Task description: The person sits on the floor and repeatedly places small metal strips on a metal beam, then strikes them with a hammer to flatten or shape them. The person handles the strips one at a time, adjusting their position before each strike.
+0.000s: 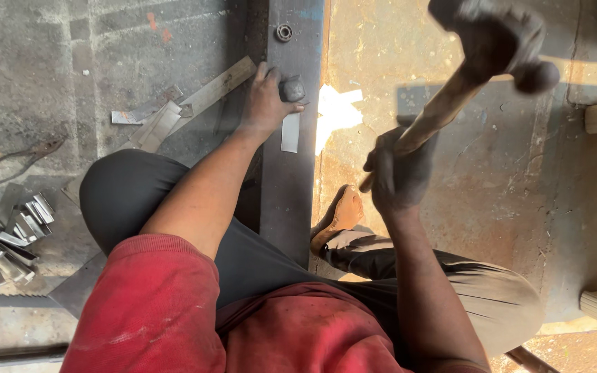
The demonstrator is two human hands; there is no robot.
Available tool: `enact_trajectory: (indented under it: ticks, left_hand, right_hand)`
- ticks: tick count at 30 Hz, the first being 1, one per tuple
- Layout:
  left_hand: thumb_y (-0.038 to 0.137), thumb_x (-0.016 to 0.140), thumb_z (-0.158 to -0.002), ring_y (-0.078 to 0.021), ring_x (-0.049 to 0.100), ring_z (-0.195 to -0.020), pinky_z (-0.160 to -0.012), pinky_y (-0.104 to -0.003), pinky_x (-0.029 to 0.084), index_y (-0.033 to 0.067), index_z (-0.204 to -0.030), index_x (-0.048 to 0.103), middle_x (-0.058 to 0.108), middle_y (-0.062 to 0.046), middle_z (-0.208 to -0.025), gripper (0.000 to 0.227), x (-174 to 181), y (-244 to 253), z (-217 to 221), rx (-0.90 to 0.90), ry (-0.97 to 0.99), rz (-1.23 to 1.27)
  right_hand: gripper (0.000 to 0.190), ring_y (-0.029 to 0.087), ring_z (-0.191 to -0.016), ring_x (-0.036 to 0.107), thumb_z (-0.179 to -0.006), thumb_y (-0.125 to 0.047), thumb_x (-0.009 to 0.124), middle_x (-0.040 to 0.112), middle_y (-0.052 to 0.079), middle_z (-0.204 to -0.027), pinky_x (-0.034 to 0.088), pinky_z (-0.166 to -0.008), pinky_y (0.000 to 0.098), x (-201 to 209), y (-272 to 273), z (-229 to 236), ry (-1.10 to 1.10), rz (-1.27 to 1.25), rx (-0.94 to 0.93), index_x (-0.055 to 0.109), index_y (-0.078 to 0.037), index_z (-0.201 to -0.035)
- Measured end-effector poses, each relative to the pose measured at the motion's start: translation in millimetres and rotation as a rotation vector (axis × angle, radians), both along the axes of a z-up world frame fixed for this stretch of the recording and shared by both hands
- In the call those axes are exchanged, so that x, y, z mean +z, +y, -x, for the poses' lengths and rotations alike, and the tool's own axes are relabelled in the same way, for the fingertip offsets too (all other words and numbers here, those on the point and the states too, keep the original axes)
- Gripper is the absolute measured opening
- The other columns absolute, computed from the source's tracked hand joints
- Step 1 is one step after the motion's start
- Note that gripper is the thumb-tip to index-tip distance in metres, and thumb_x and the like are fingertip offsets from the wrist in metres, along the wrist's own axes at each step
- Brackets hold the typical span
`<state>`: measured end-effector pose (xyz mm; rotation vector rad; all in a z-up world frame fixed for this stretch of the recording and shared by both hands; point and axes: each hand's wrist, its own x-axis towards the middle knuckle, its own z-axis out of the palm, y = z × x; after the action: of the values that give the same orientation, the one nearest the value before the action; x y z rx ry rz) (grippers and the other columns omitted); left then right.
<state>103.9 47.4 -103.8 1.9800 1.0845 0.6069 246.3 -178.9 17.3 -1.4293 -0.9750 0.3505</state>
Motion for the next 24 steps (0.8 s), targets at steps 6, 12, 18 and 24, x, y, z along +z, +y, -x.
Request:
enact_trajectory:
  ticks: [6,12,18,24]
  left_hand:
    - [0.023,0.098,-0.059,-0.0359,0.059,-0.122,-0.104,-0.045,0.05,0.0015,-0.114,0.062,0.054,-0.016,-0.133,0.069,1.6,-10.4,1.2,0.015,-0.04,0.053]
    - [0.024,0.099,-0.065,-0.0376,0.059,-0.122,-0.104,-0.046,0.051,0.0003,-0.109,0.063,0.055,-0.018,-0.132,0.061,4.5,-9.3,1.7,0.023,-0.043,0.043]
    - [0.026,0.098,-0.064,-0.0363,0.056,-0.126,-0.107,-0.045,0.047,0.0009,-0.117,0.064,0.054,-0.017,-0.135,0.068,2.9,-6.8,2.3,-0.045,0.008,0.096]
    - [0.03,0.099,-0.065,-0.043,0.047,-0.131,-0.105,-0.047,0.046,0.0009,-0.118,0.064,0.039,-0.026,-0.148,0.07,-4.2,-10.1,-1.0,-0.053,0.008,0.054]
  right_hand:
    - [0.025,0.025,-0.056,0.053,-0.101,-0.009,0.056,0.061,0.018,-0.071,0.045,-0.054,0.0444,-44.5,12.2,41.3,-0.38,1.047,-0.025,0.043,-0.003,-0.121]
    - [0.015,0.01,-0.058,0.055,-0.099,-0.002,0.061,0.056,0.004,-0.081,0.053,-0.045,0.0262,25.0,13.0,33.3,0.052,0.401,0.05,0.05,-0.007,-0.108]
    - [0.028,0.011,-0.053,0.052,-0.095,0.012,0.058,0.064,0.013,-0.082,0.05,-0.042,0.0257,89.4,5.0,24.7,0.039,-0.397,0.083,0.05,-0.011,-0.109]
    - [0.046,0.008,-0.058,0.058,-0.085,0.006,0.067,0.058,0.001,-0.066,0.049,-0.057,0.0284,-20.3,16.3,60.8,-0.271,0.677,-0.076,0.053,0.012,-0.128]
